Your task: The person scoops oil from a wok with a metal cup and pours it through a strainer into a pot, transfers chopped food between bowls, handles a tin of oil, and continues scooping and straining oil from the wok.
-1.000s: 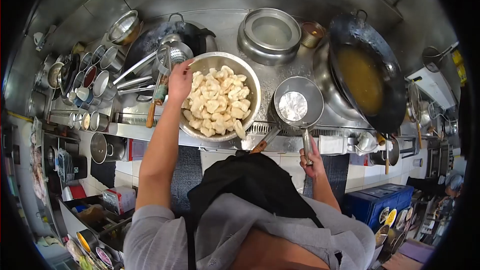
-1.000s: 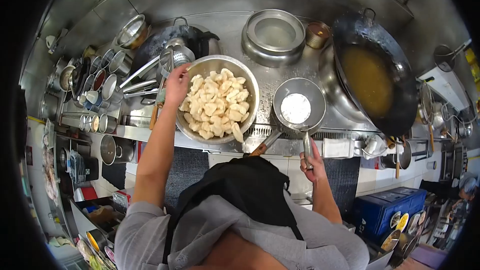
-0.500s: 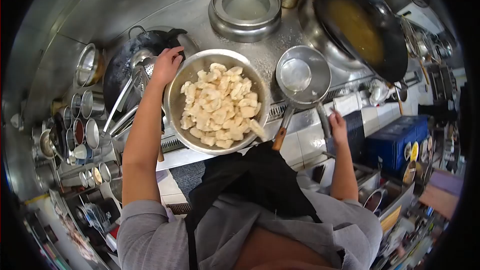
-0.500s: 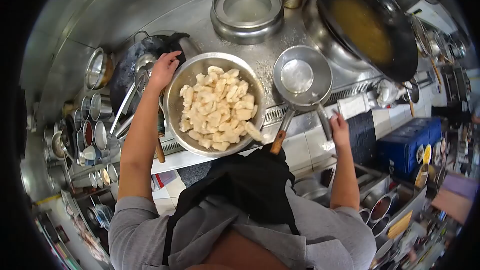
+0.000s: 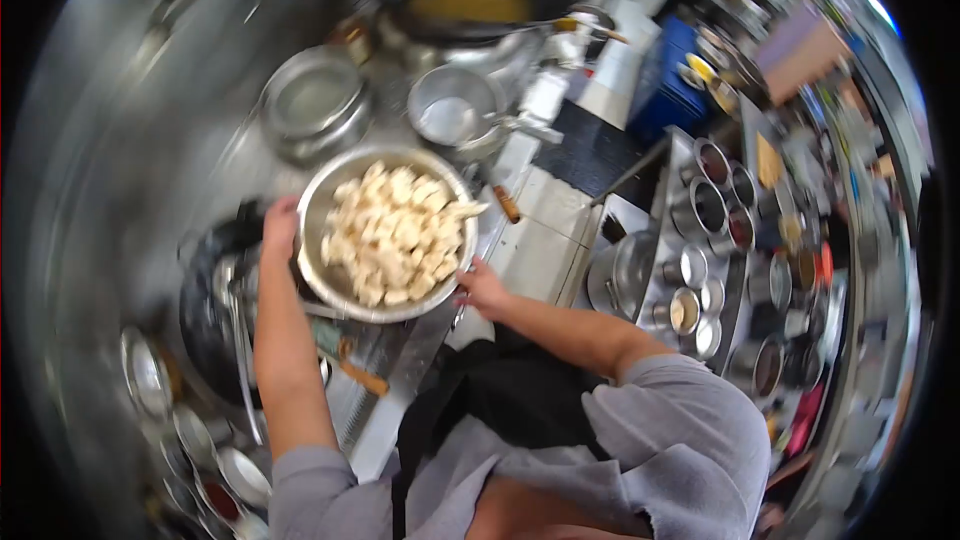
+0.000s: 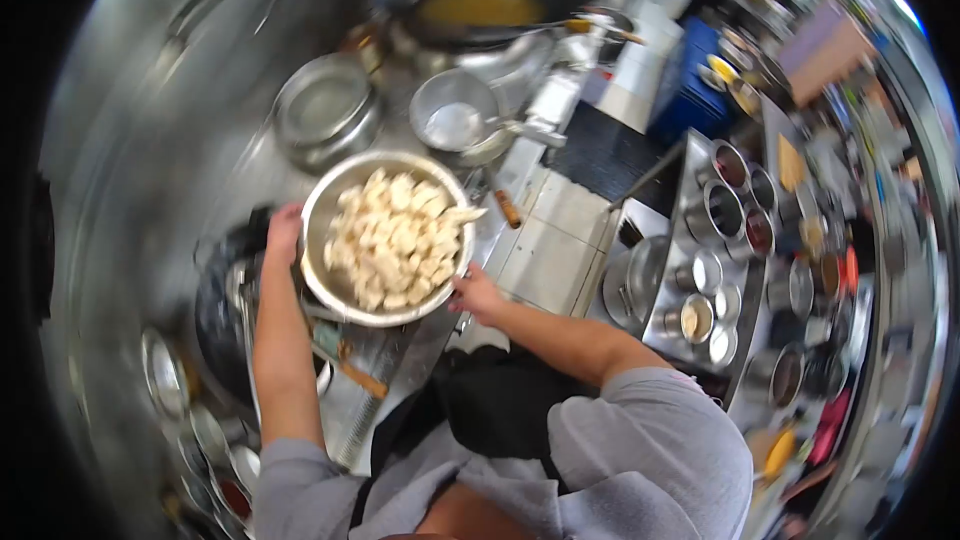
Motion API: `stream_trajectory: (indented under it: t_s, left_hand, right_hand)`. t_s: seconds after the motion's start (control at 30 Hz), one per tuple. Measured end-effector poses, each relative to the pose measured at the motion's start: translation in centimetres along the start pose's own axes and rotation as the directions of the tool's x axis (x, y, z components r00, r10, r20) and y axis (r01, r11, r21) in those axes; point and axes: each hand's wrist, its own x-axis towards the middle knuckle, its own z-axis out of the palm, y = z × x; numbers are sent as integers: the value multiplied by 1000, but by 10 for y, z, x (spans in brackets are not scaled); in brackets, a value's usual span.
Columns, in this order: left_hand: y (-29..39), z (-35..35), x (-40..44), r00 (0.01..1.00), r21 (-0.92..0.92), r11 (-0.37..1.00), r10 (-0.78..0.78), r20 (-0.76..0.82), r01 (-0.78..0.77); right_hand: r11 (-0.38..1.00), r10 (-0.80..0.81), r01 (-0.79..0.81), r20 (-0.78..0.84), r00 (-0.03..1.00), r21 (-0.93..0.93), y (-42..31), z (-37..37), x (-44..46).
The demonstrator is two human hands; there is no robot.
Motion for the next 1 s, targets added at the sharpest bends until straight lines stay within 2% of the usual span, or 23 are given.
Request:
stream_trajectory:
  t_s: [0.07,0.1,0.13,0.17,0.2,0.27,0.33,0.37,0.43,0.53,0.6,0.67,0.77,0.8,0.87,0.93,1.0]
  left_hand:
    - [-5,0,6,992,-165,982,-106,-62,94]
    - [13,5,-3,996,-213,974,-75,37,82]
    - [6,-8,9,994,-177,982,-53,94,69]
    - [21,-8,3,997,-250,966,-46,64,61]
    - [55,-4,-18,997,-239,969,-41,69,56]
    - [82,-14,-30,994,-170,983,82,72,-68]
    - [128,-13,-66,987,-154,980,137,87,-123]
    - [166,0,-102,971,-152,976,177,159,-153]
    - [209,17,-135,923,-149,965,251,291,-216]
    - [211,13,-77,832,-229,941,329,448,-249]
    - [236,40,-71,791,-251,945,316,525,-210]
    - [240,72,-58,712,-317,939,315,627,-136]
    - [261,113,-55,423,-363,918,396,815,-161]
    - [296,151,-72,321,-355,918,395,861,-177]
    - [336,183,-118,218,-384,922,383,898,-40]
    - [363,232,-165,95,-369,929,371,924,-38]
    - [393,276,-235,-59,-409,910,406,912,-63]
  right_hand:
    - [999,-43,42,-48,998,-21,-3,7,-6]
    - [998,-58,59,-62,996,22,0,9,-9]
    - [996,-61,66,-76,995,64,1,13,-10]
    - [987,-138,140,-29,990,77,-2,15,-15]
    - [975,-209,206,22,978,83,-7,16,-25]
    - [953,-289,282,58,955,111,-18,9,-46]
    - [924,-373,361,83,924,129,-29,0,-87]
    - [897,-427,411,78,901,164,-34,-11,-109]
    - [833,-526,516,-2,850,199,-37,-24,-156]
    - [806,-565,586,-187,804,86,-45,9,-203]
    - [752,-605,656,-328,726,65,-66,33,-258]
    - [748,-604,663,-446,660,-32,-60,53,-292]
    - [686,-585,715,-684,436,-131,-40,122,-350]
    - [683,-524,723,-762,381,-108,-48,115,-386]
    - [670,-395,731,-896,204,-129,-43,159,-420]
    - [670,-271,730,-960,66,-139,-17,168,-451]
    - [576,-143,804,-986,-79,-149,8,175,-486]
